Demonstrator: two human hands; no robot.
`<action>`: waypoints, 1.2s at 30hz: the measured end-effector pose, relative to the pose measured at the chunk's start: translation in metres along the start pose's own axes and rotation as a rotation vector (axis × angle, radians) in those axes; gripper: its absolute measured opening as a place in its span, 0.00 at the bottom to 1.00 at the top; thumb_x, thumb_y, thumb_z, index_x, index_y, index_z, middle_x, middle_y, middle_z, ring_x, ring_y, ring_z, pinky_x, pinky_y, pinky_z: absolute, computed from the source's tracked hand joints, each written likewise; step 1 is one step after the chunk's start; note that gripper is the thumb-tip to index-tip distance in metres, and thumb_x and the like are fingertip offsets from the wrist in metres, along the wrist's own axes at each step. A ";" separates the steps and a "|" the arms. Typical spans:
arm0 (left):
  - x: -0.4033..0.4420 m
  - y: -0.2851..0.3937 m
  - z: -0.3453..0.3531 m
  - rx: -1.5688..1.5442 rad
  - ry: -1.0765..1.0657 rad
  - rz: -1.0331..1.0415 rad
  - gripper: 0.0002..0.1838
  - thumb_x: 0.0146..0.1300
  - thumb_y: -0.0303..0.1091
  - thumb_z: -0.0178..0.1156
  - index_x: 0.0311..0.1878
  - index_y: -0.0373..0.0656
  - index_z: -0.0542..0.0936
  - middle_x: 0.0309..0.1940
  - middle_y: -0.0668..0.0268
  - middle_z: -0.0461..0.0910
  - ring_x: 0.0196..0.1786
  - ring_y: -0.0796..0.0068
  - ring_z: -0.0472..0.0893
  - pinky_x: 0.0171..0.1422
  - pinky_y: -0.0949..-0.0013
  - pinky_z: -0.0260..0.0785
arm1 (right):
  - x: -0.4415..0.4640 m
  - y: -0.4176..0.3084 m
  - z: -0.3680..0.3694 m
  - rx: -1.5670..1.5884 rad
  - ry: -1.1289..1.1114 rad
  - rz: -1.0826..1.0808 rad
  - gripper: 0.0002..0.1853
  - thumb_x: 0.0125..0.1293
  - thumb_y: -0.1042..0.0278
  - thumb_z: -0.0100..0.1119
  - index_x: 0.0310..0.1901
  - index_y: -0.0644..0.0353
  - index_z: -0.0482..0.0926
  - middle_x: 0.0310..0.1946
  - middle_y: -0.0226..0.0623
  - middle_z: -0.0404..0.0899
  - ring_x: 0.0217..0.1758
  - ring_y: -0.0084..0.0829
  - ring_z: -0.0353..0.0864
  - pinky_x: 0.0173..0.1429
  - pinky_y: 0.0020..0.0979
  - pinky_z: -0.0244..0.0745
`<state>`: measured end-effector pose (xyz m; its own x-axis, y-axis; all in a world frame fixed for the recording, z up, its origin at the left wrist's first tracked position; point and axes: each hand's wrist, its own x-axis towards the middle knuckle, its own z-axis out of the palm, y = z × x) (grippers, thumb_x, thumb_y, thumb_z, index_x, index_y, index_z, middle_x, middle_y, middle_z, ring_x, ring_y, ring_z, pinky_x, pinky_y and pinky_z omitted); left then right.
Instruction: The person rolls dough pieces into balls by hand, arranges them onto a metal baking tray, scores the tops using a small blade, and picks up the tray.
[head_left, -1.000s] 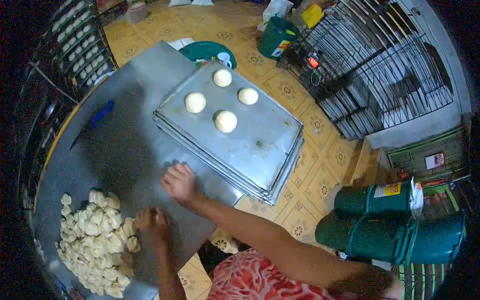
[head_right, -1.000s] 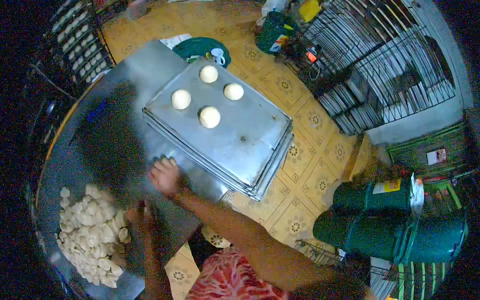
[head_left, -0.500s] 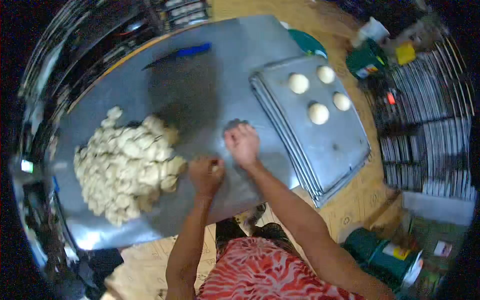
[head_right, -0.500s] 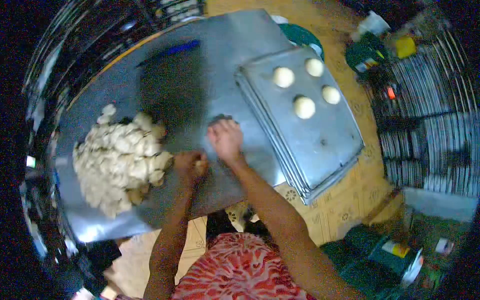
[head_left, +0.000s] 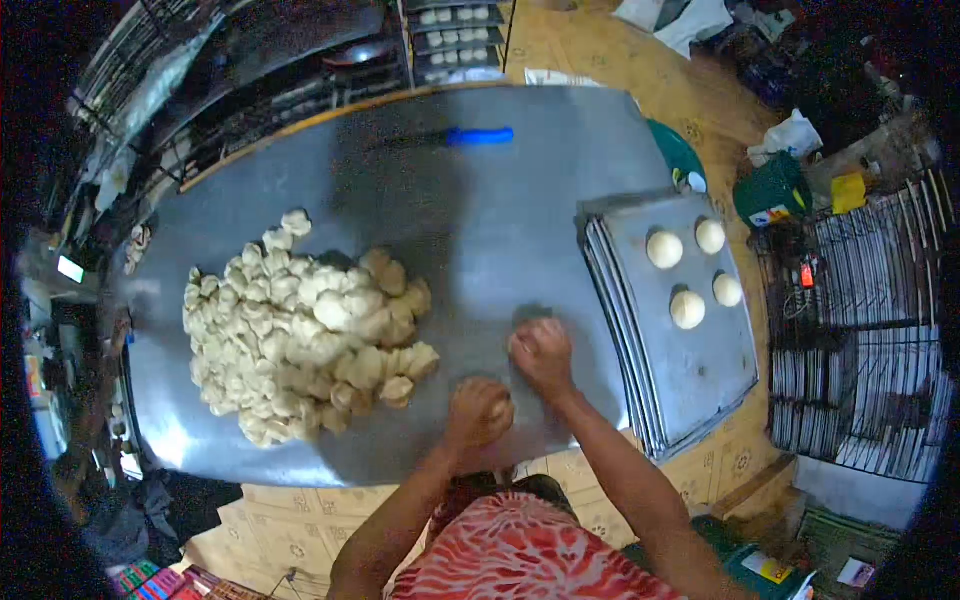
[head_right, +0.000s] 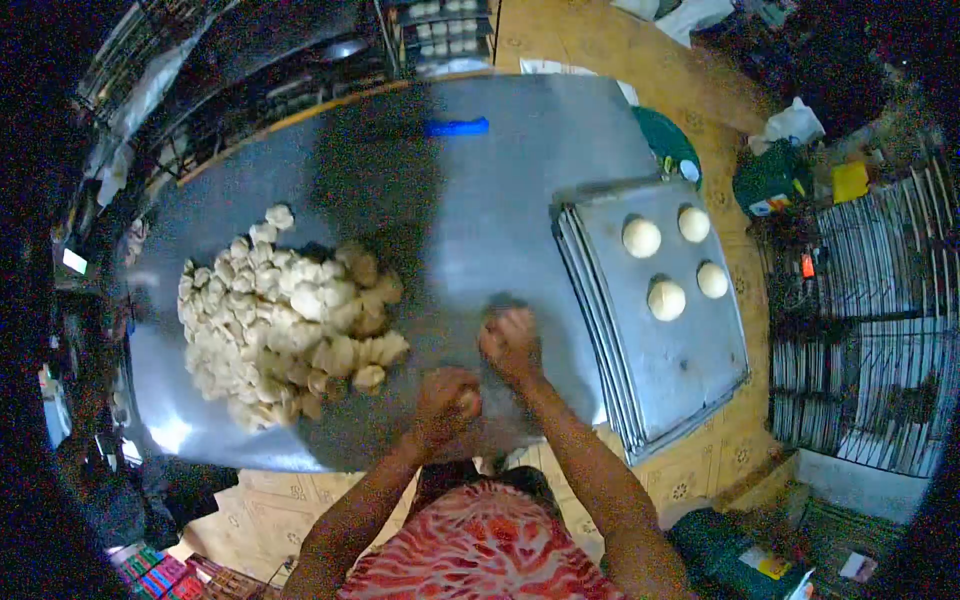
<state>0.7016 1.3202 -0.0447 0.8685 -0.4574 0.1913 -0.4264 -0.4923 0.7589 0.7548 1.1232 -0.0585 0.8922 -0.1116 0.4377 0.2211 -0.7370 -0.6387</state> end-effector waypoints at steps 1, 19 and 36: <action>-0.005 -0.012 0.000 0.007 0.019 0.055 0.16 0.53 0.39 0.74 0.44 0.46 0.86 0.38 0.60 0.86 0.45 0.50 0.83 0.56 0.47 0.72 | 0.013 0.005 0.002 0.000 0.008 -0.009 0.07 0.55 0.66 0.70 0.30 0.54 0.79 0.30 0.41 0.77 0.37 0.48 0.77 0.44 0.49 0.71; 0.001 0.015 0.002 -0.022 -0.363 0.041 0.26 0.54 0.36 0.74 0.57 0.42 0.80 0.52 0.53 0.82 0.60 0.48 0.79 0.66 0.47 0.69 | 0.007 -0.021 0.003 0.106 -0.089 -0.052 0.10 0.59 0.67 0.67 0.42 0.58 0.85 0.46 0.45 0.84 0.52 0.52 0.82 0.57 0.48 0.78; 0.094 0.261 0.112 -0.552 -0.258 -0.316 0.33 0.69 0.35 0.72 0.73 0.34 0.70 0.56 0.56 0.84 0.58 0.65 0.84 0.65 0.63 0.77 | -0.047 0.082 -0.393 0.538 -0.059 0.615 0.24 0.72 0.76 0.62 0.68 0.69 0.75 0.55 0.44 0.86 0.54 0.30 0.85 0.60 0.32 0.81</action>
<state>0.6438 1.0661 0.1019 0.8128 -0.5494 -0.1939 0.0882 -0.2129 0.9731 0.5767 0.8063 0.1170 0.9316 -0.3450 -0.1145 -0.1692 -0.1327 -0.9766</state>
